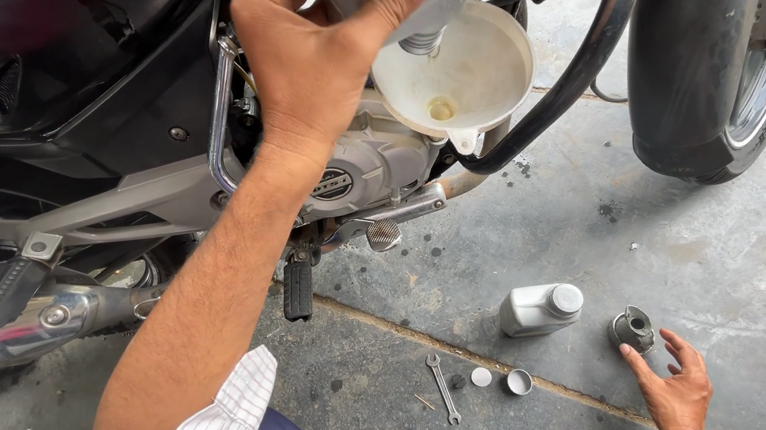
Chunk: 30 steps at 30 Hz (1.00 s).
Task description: The person sits on the ground beside a motorcycle and uses pliers to open an engine oil bottle. They place a funnel on the engine's oil filler, pour oil from the bottle into the engine through the funnel, then set the bottle down and handle the funnel and caps.
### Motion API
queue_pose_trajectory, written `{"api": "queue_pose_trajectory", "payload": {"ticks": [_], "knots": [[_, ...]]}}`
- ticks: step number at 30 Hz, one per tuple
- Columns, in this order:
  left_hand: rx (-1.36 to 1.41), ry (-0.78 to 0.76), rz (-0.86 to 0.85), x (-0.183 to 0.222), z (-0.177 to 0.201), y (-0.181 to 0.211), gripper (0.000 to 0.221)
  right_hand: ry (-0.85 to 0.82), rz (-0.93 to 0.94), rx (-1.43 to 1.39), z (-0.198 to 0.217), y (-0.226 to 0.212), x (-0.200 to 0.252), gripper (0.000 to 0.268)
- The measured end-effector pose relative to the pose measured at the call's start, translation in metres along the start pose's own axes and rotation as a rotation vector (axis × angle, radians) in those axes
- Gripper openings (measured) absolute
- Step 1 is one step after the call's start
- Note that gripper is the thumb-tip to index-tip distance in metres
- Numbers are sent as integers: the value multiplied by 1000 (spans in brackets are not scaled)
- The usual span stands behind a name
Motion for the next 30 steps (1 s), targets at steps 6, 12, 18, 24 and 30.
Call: {"api": "queue_pose_trajectory", "payload": {"ticks": [6,12,18,24,30], "knots": [[-80,96,109,0,15,-13,41,1,9,-12,-5,6,-1,74],[6,106,197,0,14,-26,41,-1,14,-14,-6,9,-2,74],[-7,97,161,0,14,-26,40,-2,17,-8,-7,10,-2,74],[-66,86,161,4,8,-15,41,-5,-10,21,-9,16,-3,73],[8,-68,26,12,-15,3,52,-5,-2,19,-3,4,-1,74]]}}
Point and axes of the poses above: each hand's wrist, its own x-axis away from the middle knuckle, its own z-axis out of the back of the hand, y = z × x, the point moved 10 cm from there along -x, towards the middle knuckle, and after that the axes turned 7 degrees about -x, right-handed, at the moved point
